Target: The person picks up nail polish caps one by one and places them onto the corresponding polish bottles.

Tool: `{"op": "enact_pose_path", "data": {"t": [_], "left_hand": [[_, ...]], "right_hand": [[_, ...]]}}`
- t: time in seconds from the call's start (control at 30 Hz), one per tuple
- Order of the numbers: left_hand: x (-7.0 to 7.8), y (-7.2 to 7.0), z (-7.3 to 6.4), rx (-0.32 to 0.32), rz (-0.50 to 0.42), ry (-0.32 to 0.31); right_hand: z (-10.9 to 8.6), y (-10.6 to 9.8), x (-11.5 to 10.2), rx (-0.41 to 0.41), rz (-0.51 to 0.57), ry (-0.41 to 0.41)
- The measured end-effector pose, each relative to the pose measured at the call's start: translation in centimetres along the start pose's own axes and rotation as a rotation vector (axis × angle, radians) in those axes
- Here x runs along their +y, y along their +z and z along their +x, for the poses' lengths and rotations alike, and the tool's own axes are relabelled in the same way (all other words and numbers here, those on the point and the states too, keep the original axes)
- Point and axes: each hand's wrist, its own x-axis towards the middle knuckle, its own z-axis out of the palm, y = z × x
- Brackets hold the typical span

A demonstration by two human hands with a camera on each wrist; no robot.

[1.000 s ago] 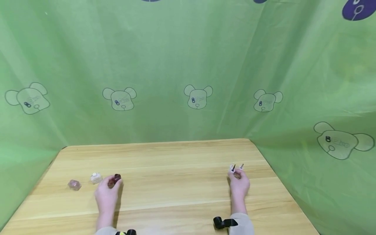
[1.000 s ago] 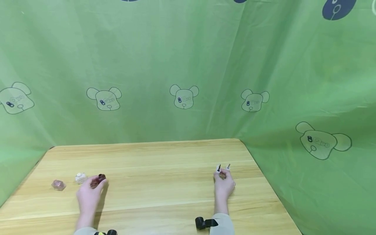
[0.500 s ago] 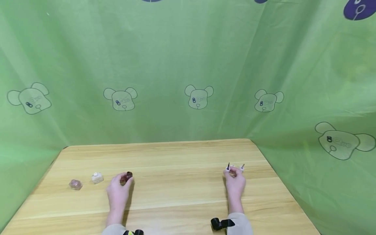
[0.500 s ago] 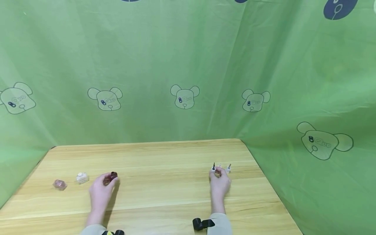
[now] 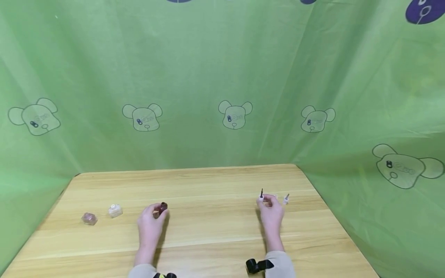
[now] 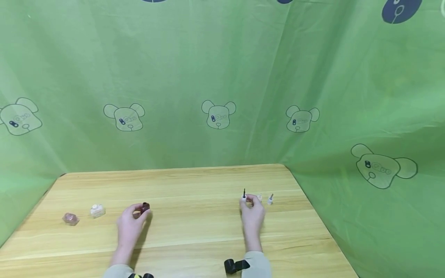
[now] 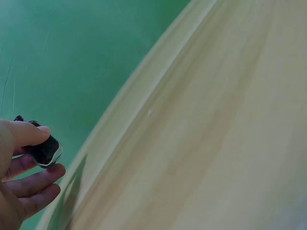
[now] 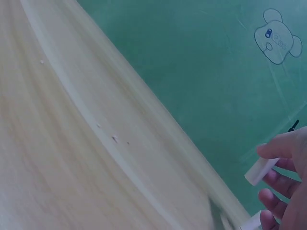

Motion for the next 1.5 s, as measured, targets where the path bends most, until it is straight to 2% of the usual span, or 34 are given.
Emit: {"op": "enact_pose_path", "data": {"t": [0.13, 0.37, 0.5, 0.67, 1.07, 1.33, 1.5], "left_hand": [[0.1, 0.4, -0.1, -0.021, -0.047, -0.009], [0.5, 1.0, -0.1, -0.027, -0.166, -0.036], [0.4, 1.3, -0.1, -0.059, -0.226, -0.069], [0.2, 1.7, -0.1, -0.102, -0.283, -0.103], [0.0, 3.1, 0.5, -0.17, -0.358, -0.101], [0.1, 4.0, 1.3, -0.243, -0.356, -0.093], [0.3, 4.5, 1.2, -0.303, -0.354, -0.069]], "right_hand": [[-0.2, 0.5, 0.0, -0.036, 0.014, -0.032], [-0.3, 1.4, 0.4, -0.206, 0.073, -0.077], [-0.5, 1.8, 0.2, -0.27, 0.1, -0.092], [-0.7, 2.2, 0.0, -0.327, 0.135, -0.088], [-0.1, 2.9, 0.0, -0.413, 0.147, -0.137], [0.8, 3.0, -1.4, -0.51, 0.117, -0.213], [0.3, 1.7, -4.4, -0.607, 0.073, -0.261]]}}
